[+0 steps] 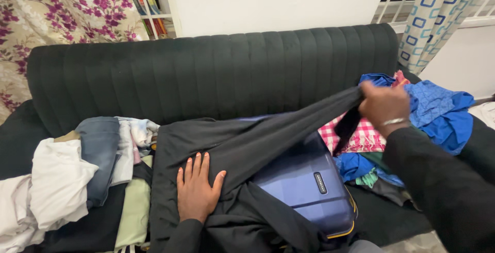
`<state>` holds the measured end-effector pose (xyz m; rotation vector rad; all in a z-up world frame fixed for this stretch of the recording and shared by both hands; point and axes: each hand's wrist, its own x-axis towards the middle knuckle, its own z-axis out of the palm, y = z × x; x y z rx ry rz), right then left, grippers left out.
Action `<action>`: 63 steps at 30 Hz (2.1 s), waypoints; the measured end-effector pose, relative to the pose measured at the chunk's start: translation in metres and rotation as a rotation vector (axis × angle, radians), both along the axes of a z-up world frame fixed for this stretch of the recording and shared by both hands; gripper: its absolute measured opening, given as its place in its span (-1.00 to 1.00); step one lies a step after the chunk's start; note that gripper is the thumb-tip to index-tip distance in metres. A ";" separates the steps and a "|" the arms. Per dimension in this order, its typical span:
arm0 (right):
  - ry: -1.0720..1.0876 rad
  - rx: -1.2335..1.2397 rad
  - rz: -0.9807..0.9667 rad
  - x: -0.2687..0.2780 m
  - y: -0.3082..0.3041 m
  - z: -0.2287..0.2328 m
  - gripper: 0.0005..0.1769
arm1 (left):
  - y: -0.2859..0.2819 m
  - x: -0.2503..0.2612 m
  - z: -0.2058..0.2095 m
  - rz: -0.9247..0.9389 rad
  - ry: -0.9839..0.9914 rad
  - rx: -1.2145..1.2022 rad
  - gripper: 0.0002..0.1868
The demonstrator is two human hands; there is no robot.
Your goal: The person folds a white t-shirt, a pair of black trousers, a red-and-white checkered cloth, a pair of green shorts, and a blue garment by hand on top of a suitcase.
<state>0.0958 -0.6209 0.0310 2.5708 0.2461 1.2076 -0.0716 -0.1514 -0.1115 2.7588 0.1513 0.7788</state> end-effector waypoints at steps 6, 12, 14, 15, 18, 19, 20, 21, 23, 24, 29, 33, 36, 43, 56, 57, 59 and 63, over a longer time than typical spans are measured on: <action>-0.166 0.566 -0.053 0.034 -0.102 0.057 -0.75 | 0.002 0.000 -0.005 0.008 -0.027 0.032 -0.20; 0.020 0.579 0.217 -0.044 -0.062 0.016 -0.80 | 0.002 0.001 -0.010 0.002 -0.062 0.068 -0.20; 0.070 0.446 0.251 -0.086 -0.020 -0.028 -0.58 | 0.001 -0.002 -0.008 -0.020 -0.069 0.075 -0.25; 0.280 0.633 0.131 -0.117 0.009 -0.060 -0.52 | 0.001 -0.001 -0.004 -0.031 -0.078 0.079 -0.28; 0.667 0.953 0.490 -0.211 0.079 -0.132 -0.62 | -0.014 -0.007 0.004 0.099 0.068 0.203 -0.41; 0.603 0.773 0.646 -0.231 0.097 -0.150 -0.53 | -0.019 -0.013 0.005 0.082 0.069 0.191 -0.39; 0.535 0.589 0.794 -0.243 0.108 -0.165 -0.43 | -0.026 -0.020 0.005 0.065 0.070 0.179 -0.38; 0.555 0.607 0.708 -0.252 0.117 -0.181 -0.56 | -0.032 -0.028 0.004 0.044 0.077 0.169 -0.36; 0.589 0.636 0.537 -0.258 0.126 -0.211 -0.77 | -0.037 -0.037 0.002 0.068 0.154 0.061 -0.32; 0.653 0.870 0.419 -0.261 0.125 -0.222 -0.74 | -0.037 -0.042 0.000 0.081 0.190 0.006 -0.29; 0.734 1.663 0.462 -0.228 0.084 -0.224 -0.57 | -0.026 -0.043 -0.005 0.043 0.055 0.028 -0.18; 1.097 1.114 0.310 -0.223 0.073 -0.149 -0.53 | -0.020 -0.035 -0.004 0.055 0.054 0.034 -0.16; 1.073 0.344 0.203 -0.234 0.082 -0.087 -0.28 | -0.017 -0.030 -0.004 0.066 0.074 0.051 -0.17; 0.804 0.229 -0.224 -0.194 0.037 0.024 -0.58 | -0.015 -0.016 -0.013 0.124 0.030 0.009 -0.18; 0.305 0.054 -0.520 -0.132 -0.111 -0.030 -0.64 | -0.014 -0.002 -0.008 0.070 0.049 -0.009 -0.15; 0.328 0.031 -0.525 -0.134 -0.112 -0.036 -0.65 | -0.014 -0.003 -0.007 0.048 0.057 -0.015 -0.17; 0.363 -0.014 -0.538 -0.139 -0.104 -0.043 -0.69 | -0.010 -0.011 -0.007 -0.103 -0.018 -0.157 -0.21; 0.398 0.187 -0.192 -0.164 -0.041 -0.067 -0.68 | 0.002 -0.032 -0.014 -0.220 -0.090 -0.279 -0.41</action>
